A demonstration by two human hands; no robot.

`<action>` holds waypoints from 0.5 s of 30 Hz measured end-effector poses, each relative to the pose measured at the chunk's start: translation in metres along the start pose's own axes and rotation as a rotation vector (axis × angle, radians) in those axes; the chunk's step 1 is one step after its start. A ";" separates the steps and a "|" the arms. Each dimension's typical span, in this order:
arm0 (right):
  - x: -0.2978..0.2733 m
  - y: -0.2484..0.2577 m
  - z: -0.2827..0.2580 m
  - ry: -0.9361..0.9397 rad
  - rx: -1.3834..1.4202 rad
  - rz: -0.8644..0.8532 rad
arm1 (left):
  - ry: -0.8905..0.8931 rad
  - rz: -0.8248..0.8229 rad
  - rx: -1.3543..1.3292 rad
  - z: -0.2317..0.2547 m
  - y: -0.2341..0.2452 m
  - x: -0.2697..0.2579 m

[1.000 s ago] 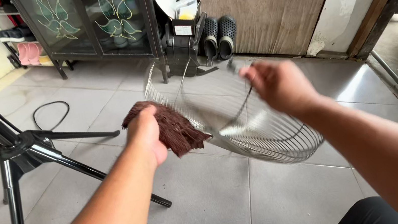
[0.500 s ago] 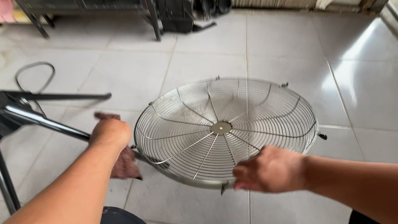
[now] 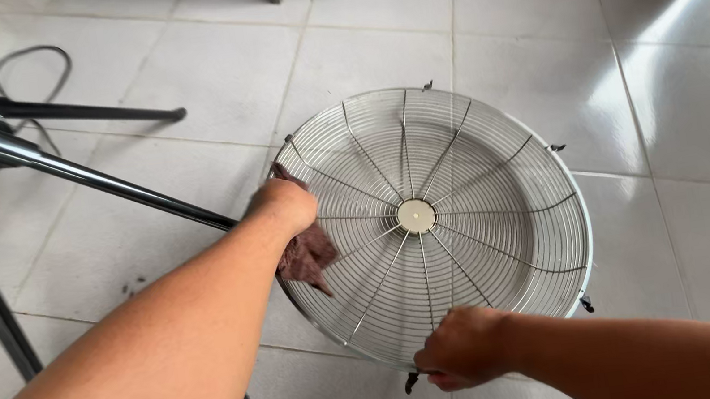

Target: The person wipes the metal fan cage with a brown cloth, cleaning both the outer and inner surfaces. They rotate the cage to reach different areas and continue wiping until the entire cage is cleaned.

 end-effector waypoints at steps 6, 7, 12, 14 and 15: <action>0.007 -0.013 0.040 -0.298 0.269 -0.071 | 0.012 0.191 -0.014 -0.031 0.017 0.029; 0.003 -0.011 0.058 -0.402 0.330 0.049 | 0.012 0.195 -0.008 -0.032 0.015 0.031; -0.102 -0.039 0.175 -1.205 0.794 1.050 | 0.090 0.125 -0.006 -0.048 0.003 0.041; -0.147 -0.082 0.208 -1.682 0.921 1.073 | 0.056 0.176 -0.042 -0.051 -0.001 0.045; -0.166 -0.104 0.216 -1.826 0.784 1.111 | 0.047 0.187 -0.051 -0.055 -0.006 0.048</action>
Point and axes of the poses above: each hand's wrist, its own x-axis towards the middle knuckle, its own y-axis out of the back of the hand, z = x × y, the point moved 4 cm from there along x, towards the middle knuckle, and after that the axes turned 14 degrees about y, right-handed, at the moved point
